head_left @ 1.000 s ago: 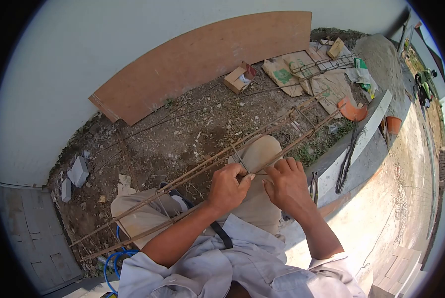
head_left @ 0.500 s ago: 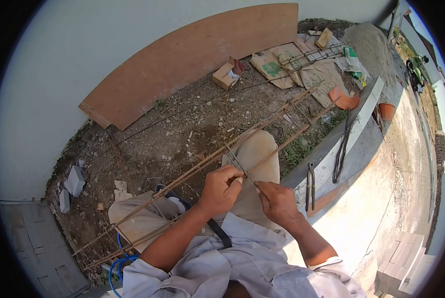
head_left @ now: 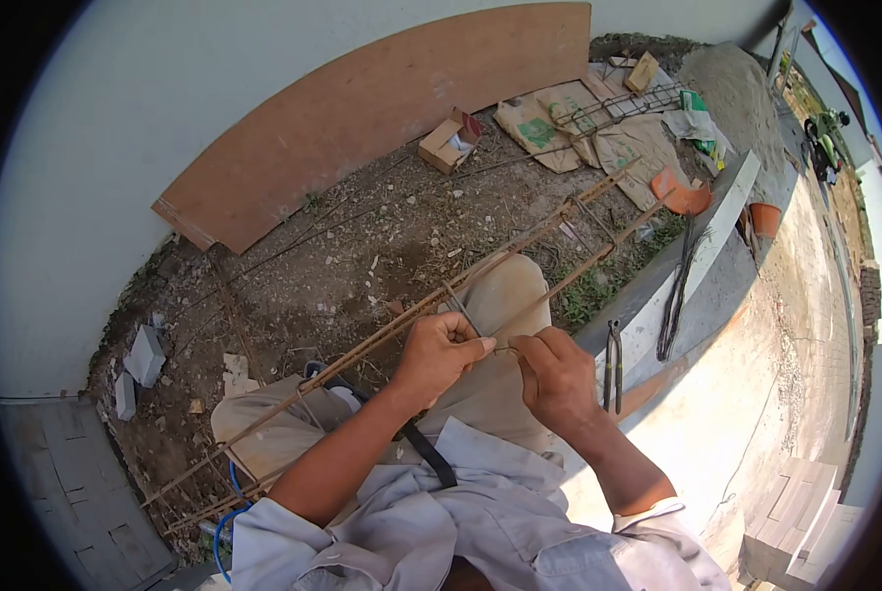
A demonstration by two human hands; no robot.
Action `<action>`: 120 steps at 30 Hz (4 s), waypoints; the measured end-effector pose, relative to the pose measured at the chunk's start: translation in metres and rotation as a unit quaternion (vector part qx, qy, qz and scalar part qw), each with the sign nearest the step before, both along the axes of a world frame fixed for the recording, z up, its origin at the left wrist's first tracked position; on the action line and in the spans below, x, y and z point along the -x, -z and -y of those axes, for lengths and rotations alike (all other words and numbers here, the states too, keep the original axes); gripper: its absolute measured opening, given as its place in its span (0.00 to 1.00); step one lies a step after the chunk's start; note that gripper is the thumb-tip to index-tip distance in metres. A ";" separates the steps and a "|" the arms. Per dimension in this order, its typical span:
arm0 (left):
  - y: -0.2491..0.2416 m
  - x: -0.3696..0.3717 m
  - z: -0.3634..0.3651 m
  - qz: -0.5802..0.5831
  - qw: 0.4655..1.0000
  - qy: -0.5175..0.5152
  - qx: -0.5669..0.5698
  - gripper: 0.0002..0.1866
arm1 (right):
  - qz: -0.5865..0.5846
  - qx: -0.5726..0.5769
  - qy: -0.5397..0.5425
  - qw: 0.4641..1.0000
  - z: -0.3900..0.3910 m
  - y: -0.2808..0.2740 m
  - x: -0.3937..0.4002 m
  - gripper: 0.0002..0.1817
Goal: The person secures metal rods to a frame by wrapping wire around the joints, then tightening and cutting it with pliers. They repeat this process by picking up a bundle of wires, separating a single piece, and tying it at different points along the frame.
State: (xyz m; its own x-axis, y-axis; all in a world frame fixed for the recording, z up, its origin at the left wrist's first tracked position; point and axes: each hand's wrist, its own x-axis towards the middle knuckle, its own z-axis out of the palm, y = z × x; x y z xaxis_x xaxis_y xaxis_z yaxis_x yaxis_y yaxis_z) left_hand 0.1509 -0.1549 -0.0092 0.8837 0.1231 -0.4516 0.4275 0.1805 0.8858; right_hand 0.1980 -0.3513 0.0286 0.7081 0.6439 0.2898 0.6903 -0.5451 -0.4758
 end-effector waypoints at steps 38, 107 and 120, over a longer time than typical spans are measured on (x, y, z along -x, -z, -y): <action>-0.002 0.024 0.004 0.122 0.961 0.004 -0.250 0.16 | -0.343 0.110 0.179 0.916 0.107 -0.020 -0.001 0.13; 0.001 0.013 0.085 0.548 0.617 0.083 -0.559 0.19 | -0.498 0.304 0.012 0.812 0.082 -0.062 -0.005 0.16; 0.018 0.003 0.088 0.558 0.639 0.183 -0.497 0.06 | -0.670 0.196 0.045 0.715 0.079 -0.055 0.012 0.14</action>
